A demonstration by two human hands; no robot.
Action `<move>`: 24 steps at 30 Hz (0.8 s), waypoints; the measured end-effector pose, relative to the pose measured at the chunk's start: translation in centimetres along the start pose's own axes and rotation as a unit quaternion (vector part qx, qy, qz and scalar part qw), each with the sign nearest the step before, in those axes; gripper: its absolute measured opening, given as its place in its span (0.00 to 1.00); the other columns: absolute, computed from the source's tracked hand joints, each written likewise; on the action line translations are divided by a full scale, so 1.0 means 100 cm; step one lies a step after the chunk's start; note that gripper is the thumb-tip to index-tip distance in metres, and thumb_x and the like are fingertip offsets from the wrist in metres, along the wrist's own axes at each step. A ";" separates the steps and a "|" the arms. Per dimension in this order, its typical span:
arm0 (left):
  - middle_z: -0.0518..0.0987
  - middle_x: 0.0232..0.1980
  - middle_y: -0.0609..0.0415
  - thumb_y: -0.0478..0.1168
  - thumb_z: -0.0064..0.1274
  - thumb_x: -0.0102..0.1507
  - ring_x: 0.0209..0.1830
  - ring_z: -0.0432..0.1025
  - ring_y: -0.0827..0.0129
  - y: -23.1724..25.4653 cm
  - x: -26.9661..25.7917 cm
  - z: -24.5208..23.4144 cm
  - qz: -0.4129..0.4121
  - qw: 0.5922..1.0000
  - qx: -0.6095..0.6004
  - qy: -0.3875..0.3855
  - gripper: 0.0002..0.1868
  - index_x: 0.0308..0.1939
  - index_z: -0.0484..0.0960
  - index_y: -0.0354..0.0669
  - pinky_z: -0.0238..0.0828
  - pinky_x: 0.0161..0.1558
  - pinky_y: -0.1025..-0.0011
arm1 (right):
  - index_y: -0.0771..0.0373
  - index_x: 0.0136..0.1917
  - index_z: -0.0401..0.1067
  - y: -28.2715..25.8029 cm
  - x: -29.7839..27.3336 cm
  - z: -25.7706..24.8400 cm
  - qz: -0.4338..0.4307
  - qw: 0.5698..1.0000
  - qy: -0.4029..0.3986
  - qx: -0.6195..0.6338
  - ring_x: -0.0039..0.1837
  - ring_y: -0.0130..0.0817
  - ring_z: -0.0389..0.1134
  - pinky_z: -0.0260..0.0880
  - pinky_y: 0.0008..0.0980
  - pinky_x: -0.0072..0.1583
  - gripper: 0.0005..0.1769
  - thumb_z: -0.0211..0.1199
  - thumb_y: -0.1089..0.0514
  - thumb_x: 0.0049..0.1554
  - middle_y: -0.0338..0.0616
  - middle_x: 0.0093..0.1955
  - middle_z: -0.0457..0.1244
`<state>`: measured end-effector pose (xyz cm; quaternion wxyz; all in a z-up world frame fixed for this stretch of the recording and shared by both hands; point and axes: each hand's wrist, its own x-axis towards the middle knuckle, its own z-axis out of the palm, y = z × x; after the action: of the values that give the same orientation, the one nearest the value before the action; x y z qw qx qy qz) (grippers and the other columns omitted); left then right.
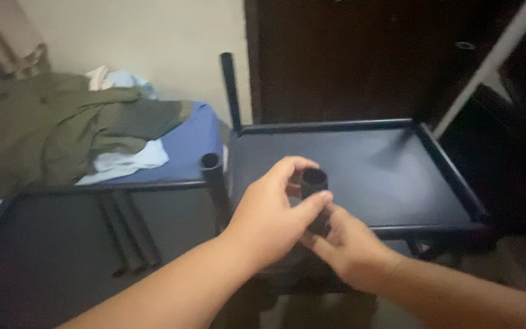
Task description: The person assembles a black plastic shelving unit by inserting cylindrical rods into corner holes on multiple trays and stacking them. The person handles trays and rods, aligns and inserts rods, and stacks trays to build the unit.
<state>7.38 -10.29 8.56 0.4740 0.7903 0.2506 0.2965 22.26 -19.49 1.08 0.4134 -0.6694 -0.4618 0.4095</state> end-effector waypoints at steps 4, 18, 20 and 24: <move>0.85 0.44 0.51 0.44 0.61 0.59 0.43 0.79 0.71 0.000 0.046 0.051 -0.019 0.996 -0.086 -0.015 0.22 0.54 0.79 0.40 0.78 0.46 0.71 | 0.63 0.66 0.65 0.005 -0.014 -0.055 0.100 0.984 0.060 -0.137 0.49 0.31 0.64 0.67 0.36 0.51 0.23 0.64 0.52 0.62 0.48 0.48 0.65; 0.84 0.50 0.50 0.43 0.58 0.62 0.49 0.79 0.67 -0.019 0.132 0.232 -0.020 0.978 0.010 -0.209 0.20 0.56 0.82 0.41 0.74 0.52 0.68 | 0.63 0.60 0.63 0.046 -0.053 -0.233 0.107 0.949 0.290 -0.057 0.47 0.33 0.72 0.75 0.36 0.45 0.22 0.64 0.51 0.59 0.49 0.50 0.69; 0.84 0.51 0.50 0.42 0.56 0.62 0.51 0.77 0.67 -0.020 0.128 0.249 -0.039 0.964 0.049 -0.258 0.20 0.57 0.83 0.43 0.73 0.54 0.68 | 0.65 0.60 0.61 0.058 -0.058 -0.257 0.108 0.932 0.343 -0.037 0.47 0.34 0.73 0.77 0.36 0.44 0.23 0.63 0.53 0.58 0.50 0.51 0.68; 0.84 0.50 0.51 0.41 0.55 0.63 0.49 0.77 0.67 -0.021 0.131 0.283 -0.114 0.936 0.019 -0.332 0.20 0.59 0.83 0.45 0.73 0.51 0.67 | 0.67 0.59 0.61 0.079 -0.067 -0.294 0.080 0.918 0.382 -0.077 0.48 0.35 0.70 0.77 0.35 0.44 0.22 0.63 0.52 0.60 0.52 0.51 0.65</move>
<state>36.28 -17.52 -0.92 0.5459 0.8188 0.1724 -0.0436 50.24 -32.89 4.30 0.4717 -0.8392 -0.2437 0.1177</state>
